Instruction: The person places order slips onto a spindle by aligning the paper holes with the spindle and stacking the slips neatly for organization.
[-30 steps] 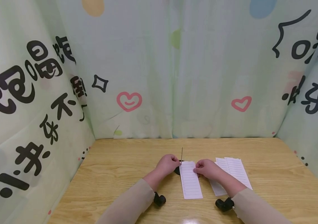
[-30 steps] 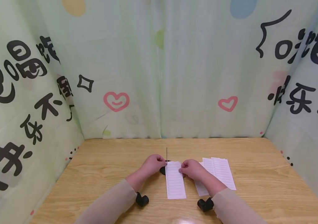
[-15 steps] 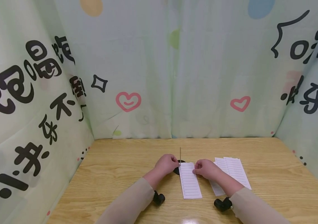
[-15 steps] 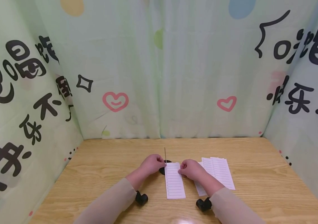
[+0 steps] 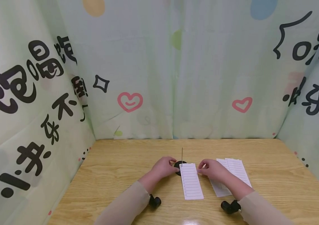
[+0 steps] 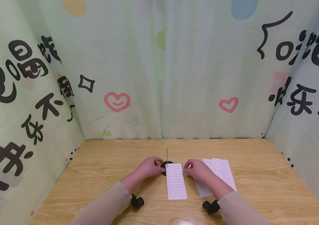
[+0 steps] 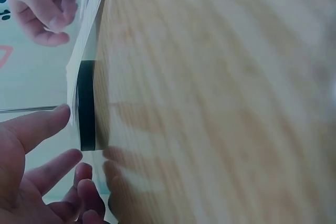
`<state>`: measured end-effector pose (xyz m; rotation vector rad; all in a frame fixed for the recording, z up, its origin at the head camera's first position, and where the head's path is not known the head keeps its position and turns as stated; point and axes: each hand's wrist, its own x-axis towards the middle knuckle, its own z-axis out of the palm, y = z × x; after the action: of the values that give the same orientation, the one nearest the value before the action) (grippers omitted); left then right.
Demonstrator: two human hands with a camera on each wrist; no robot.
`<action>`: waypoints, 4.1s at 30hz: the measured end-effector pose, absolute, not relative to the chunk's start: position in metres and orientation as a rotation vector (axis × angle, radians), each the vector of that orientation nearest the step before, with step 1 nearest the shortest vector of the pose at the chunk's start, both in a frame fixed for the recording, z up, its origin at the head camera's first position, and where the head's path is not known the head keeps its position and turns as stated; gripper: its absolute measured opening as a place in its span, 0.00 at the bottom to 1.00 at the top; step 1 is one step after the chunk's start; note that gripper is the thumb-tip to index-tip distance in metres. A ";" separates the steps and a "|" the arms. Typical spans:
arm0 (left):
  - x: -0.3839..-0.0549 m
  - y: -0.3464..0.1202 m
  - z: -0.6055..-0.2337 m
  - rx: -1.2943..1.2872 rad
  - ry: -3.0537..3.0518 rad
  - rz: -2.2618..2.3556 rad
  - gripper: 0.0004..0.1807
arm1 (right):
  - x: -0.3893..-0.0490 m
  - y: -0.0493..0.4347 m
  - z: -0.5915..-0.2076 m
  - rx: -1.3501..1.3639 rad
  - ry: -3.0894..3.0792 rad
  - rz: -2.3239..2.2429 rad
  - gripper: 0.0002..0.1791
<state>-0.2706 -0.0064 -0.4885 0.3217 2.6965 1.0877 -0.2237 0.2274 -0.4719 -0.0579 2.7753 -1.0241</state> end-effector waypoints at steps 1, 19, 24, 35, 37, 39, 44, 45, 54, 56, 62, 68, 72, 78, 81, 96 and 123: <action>-0.270 -0.007 -0.489 0.325 2.697 1.076 0.23 | -0.223 0.230 -0.471 -0.065 2.778 -1.025 0.07; -0.269 -0.006 -0.487 0.309 2.667 0.999 0.29 | -0.211 0.300 -0.457 -0.094 2.798 -1.038 0.27; -0.268 -0.006 -0.485 0.317 2.676 0.985 0.29 | -0.207 0.323 -0.452 -0.110 2.820 -1.029 0.28; -0.265 -0.007 -0.483 0.305 2.669 0.982 0.29 | -0.198 0.347 -0.448 -0.045 2.811 -1.005 0.32; -0.265 -0.007 -0.483 0.303 2.668 0.981 0.29 | -0.198 0.349 -0.447 -0.036 2.814 -0.999 0.32; -0.265 -0.007 -0.483 0.307 2.670 0.977 0.29 | -0.198 0.350 -0.447 -0.028 2.820 -0.995 0.32; -0.265 -0.007 -0.482 0.299 2.666 0.975 0.29 | -0.201 0.356 -0.448 -0.013 2.836 -0.976 0.32; -0.265 -0.006 -0.482 0.298 2.664 0.976 0.29 | -0.201 0.357 -0.448 -0.011 2.838 -0.971 0.32; -0.265 -0.006 -0.481 0.281 2.659 0.976 0.30 | -0.209 0.368 -0.450 -0.008 2.827 -0.950 0.34; -0.265 -0.006 -0.481 0.278 2.656 0.980 0.30 | -0.211 0.371 -0.450 -0.009 2.812 -0.948 0.35; -0.265 -0.007 -0.481 0.276 2.655 0.985 0.29 | -0.217 0.381 -0.455 0.035 2.773 -0.906 0.36; -0.265 -0.007 -0.481 0.282 2.654 0.985 0.29 | -0.224 0.388 -0.460 0.055 2.774 -0.827 0.38; -0.266 -0.007 -0.483 0.274 2.651 0.993 0.29 | -0.228 0.390 -0.463 0.056 2.776 -0.786 0.39; -0.268 -0.007 -0.485 0.275 2.659 0.987 0.29 | -0.232 0.387 -0.468 0.052 2.813 -0.733 0.38; -0.268 -0.006 -0.485 0.278 2.655 0.994 0.29 | -0.232 0.387 -0.469 0.060 2.816 -0.726 0.37; -0.268 -0.006 -0.485 0.279 2.658 0.981 0.29 | -0.234 0.386 -0.465 0.042 2.736 -0.739 0.25; -0.270 -0.006 -0.487 0.307 2.676 0.947 0.29 | -0.222 0.390 -0.474 0.130 2.792 -0.901 0.25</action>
<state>-0.2695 -0.0056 -0.4874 0.3072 2.6755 0.9472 -0.2215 0.3900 -0.4735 0.1301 2.7922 -0.9012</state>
